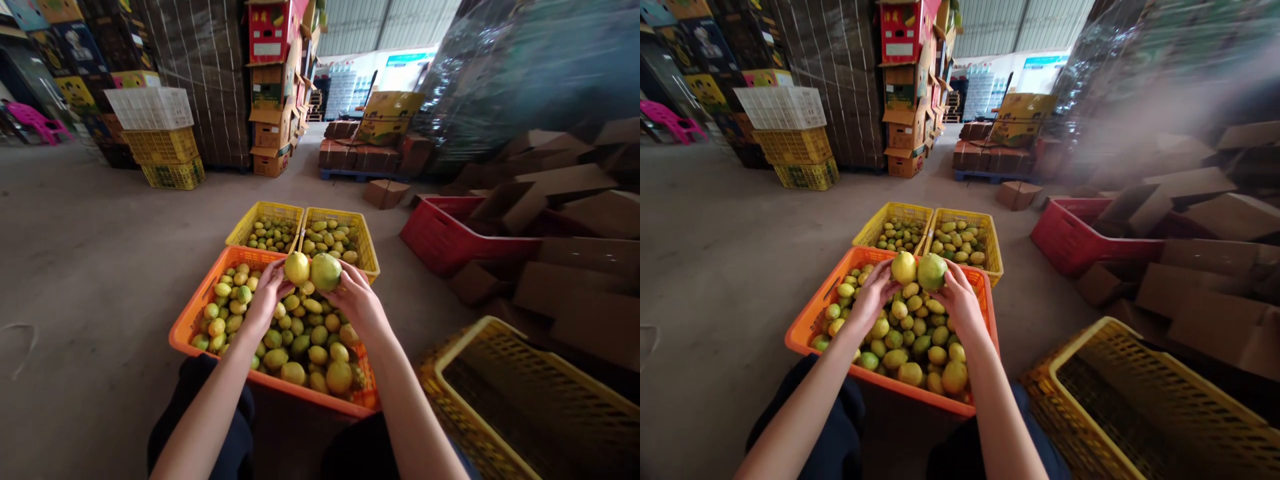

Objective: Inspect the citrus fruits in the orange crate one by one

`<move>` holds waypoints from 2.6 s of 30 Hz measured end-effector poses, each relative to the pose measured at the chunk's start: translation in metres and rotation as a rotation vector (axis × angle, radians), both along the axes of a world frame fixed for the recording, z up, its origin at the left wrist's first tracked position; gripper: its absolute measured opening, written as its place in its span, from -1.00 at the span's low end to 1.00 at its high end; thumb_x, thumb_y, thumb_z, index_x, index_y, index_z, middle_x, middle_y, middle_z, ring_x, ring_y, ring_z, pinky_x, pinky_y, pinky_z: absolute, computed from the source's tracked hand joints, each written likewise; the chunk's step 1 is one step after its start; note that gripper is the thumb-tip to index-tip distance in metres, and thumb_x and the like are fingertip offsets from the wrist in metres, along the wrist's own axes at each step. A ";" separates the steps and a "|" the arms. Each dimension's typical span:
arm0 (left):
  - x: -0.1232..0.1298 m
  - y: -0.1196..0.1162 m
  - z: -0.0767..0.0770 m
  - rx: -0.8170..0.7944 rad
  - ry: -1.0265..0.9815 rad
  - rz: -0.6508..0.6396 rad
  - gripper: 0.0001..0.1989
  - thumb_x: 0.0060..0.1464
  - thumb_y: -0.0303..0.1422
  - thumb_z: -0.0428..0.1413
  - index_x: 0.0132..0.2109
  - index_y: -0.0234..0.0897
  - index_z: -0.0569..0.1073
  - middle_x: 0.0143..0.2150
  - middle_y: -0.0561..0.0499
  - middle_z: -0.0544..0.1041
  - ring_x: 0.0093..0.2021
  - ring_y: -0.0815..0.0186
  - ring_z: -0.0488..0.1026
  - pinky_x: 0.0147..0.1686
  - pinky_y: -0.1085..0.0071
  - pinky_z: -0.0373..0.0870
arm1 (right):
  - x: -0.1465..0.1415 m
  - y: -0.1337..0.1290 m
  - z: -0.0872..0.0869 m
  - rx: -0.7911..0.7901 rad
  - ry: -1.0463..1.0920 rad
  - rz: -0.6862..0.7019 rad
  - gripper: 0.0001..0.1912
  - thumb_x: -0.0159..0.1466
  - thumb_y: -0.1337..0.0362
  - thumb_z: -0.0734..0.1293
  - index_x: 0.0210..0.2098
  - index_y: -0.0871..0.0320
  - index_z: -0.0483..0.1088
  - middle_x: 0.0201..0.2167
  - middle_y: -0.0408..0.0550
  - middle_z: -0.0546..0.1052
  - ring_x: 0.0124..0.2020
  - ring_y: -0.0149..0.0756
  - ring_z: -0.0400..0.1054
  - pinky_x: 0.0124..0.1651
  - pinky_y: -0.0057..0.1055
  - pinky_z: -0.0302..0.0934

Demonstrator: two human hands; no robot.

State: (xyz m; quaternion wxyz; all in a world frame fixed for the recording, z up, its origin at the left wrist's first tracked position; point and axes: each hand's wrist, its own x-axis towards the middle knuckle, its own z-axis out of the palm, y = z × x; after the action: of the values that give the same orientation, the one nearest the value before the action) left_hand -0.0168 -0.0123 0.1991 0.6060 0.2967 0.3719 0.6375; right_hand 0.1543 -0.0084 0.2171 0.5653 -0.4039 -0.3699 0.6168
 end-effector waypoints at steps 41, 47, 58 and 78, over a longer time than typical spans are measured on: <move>0.002 -0.006 0.006 -0.042 0.047 -0.179 -0.58 -0.25 -0.25 0.40 -0.17 -0.29 0.59 -0.14 -0.06 0.60 -0.03 0.16 0.49 0.04 0.28 0.38 | -0.018 -0.008 0.000 -0.085 -0.057 -0.063 -0.61 -0.05 0.12 0.55 -0.29 0.04 0.40 -0.35 -0.15 0.54 -0.37 -0.25 0.45 -0.49 -0.42 0.36; -0.001 -0.006 0.007 -0.101 -0.094 -0.152 -0.68 -0.16 -0.31 0.38 -0.23 -0.34 0.56 -0.19 -0.07 0.60 -0.08 0.18 0.53 0.05 0.27 0.41 | -0.014 0.003 -0.004 -0.051 0.164 -0.105 -0.68 -0.05 0.10 0.52 -0.41 0.06 0.38 -0.47 -0.18 0.50 -0.47 -0.34 0.39 -0.53 -0.47 0.28; -0.002 -0.003 0.005 -0.131 -0.131 -0.086 -0.87 0.01 -0.45 0.23 -0.23 -0.32 0.59 -0.14 -0.09 0.62 -0.03 0.16 0.54 0.10 0.21 0.42 | -0.002 0.003 -0.001 -0.061 0.089 -0.023 -0.69 -0.05 0.07 0.49 -0.34 0.02 0.46 -0.35 -0.16 0.56 -0.27 -0.19 0.43 -0.34 -0.35 0.32; -0.008 -0.002 0.007 -0.062 -0.100 -0.103 -0.76 -0.11 -0.30 0.33 -0.28 -0.32 0.55 -0.22 -0.03 0.59 -0.11 0.29 0.50 -0.07 0.46 0.39 | -0.006 0.004 -0.003 -0.072 0.087 0.101 -0.68 -0.03 0.06 0.51 -0.34 0.09 0.55 -0.29 -0.07 0.62 -0.23 -0.21 0.49 -0.17 -0.37 0.35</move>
State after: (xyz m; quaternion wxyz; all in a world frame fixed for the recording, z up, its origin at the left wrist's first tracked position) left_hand -0.0245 -0.0146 0.2057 0.6647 0.2645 0.3450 0.6076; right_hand 0.1482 -0.0043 0.2137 0.5342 -0.3779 -0.3425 0.6742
